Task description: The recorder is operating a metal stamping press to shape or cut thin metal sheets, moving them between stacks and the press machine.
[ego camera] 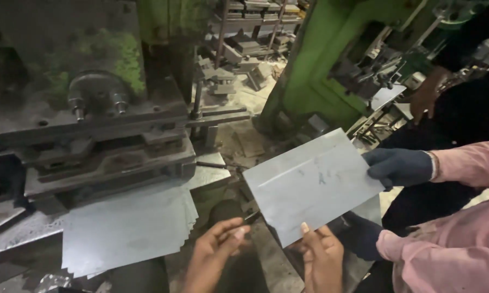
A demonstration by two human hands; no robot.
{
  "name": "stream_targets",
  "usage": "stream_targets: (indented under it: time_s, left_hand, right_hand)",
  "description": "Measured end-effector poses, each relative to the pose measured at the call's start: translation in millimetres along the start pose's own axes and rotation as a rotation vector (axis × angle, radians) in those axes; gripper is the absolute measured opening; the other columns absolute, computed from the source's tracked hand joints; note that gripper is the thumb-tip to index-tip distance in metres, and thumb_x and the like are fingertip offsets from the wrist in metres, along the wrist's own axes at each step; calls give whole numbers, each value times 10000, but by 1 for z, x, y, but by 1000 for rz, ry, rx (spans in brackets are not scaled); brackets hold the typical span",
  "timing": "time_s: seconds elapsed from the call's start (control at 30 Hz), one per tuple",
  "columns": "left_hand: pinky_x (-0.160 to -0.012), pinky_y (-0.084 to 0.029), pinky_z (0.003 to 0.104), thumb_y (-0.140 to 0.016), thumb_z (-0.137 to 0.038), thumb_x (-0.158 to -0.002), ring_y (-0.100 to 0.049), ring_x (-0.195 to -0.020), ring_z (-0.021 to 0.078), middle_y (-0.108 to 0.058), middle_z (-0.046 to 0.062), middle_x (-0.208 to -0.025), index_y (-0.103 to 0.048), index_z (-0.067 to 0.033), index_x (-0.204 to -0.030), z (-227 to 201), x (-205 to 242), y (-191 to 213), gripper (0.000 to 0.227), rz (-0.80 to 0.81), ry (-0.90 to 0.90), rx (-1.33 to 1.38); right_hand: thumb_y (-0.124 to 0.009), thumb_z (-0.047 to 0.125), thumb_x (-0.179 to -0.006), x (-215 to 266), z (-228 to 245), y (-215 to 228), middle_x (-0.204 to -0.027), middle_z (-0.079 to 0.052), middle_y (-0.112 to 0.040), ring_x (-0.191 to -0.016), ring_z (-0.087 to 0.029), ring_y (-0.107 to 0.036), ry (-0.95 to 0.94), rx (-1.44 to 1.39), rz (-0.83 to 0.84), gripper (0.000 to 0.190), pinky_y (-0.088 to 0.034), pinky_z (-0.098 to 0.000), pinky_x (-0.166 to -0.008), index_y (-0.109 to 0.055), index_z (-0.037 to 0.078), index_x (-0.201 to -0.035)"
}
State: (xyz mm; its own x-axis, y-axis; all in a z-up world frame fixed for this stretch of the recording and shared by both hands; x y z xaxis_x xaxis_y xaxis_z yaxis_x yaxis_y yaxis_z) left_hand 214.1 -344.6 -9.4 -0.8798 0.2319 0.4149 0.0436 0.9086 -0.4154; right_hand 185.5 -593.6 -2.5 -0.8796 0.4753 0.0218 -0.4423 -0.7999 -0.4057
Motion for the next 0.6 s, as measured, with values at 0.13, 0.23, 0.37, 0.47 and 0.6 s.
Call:
stream_targets:
  time_s: [0.13,0.23,0.37,0.47,0.6]
  left_hand:
    - [-833,-529,291,-707,-98,-888,-694,-939,207,-782,191,-1142,-660,67,-1364,12,-30,-17,506,95,-32,128]
    - [-830,-559,368,-695,52,-859,-707,-872,294,-777,272,-1007,-646,114,-1221,14,-35,-13,371,75,-108,190]
    - [-804,-657,466,-726,78,-762,-787,-939,414,-775,344,-1095,-546,77,-1406,22,-27,22,668,-10,-147,150]
    - [-736,-637,461,-711,66,-800,-795,-874,441,-808,391,-1085,-549,50,-1429,36,-24,59,650,-22,-63,166]
    - [-700,-593,414,-649,111,-818,-787,-754,413,-829,412,-974,-538,131,-1415,22,2,103,608,-108,-120,219]
  right_hand:
    - [-626,-50,-901,5,-14,4,-867,-352,-686,-611,-303,-627,-86,77,-48,357,-538,-359,-547,-601,-276,-1177]
    - [-653,-37,-842,2,-40,18,-781,-425,-757,-493,-436,-714,-135,253,89,376,-570,-418,-489,-660,-317,-1093]
    - [-682,-55,-835,17,-84,12,-788,-432,-790,-491,-411,-706,-377,324,126,406,-582,-426,-481,-680,-267,-1182]
    - [-665,-8,-806,7,-120,11,-1421,-371,-627,-1352,-421,-606,55,180,535,532,-461,-476,-1137,-623,-203,-1299]
    - [-676,148,-919,11,-186,13,-1270,-353,-630,-1004,-414,-698,-328,182,571,560,-581,-473,-796,-475,-110,-1374]
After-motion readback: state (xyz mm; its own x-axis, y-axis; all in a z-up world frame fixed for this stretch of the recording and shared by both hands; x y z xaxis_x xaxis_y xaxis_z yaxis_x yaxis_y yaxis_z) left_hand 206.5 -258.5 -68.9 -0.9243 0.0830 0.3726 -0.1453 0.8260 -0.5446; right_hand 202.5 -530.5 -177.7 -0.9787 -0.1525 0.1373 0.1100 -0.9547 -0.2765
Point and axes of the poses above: each hand's wrist, its own x-axis away from the middle knuckle, its own y-axis out of the back of the hand, z = x × y, the point moved 6 cm from there along -x, towards the middle knuckle
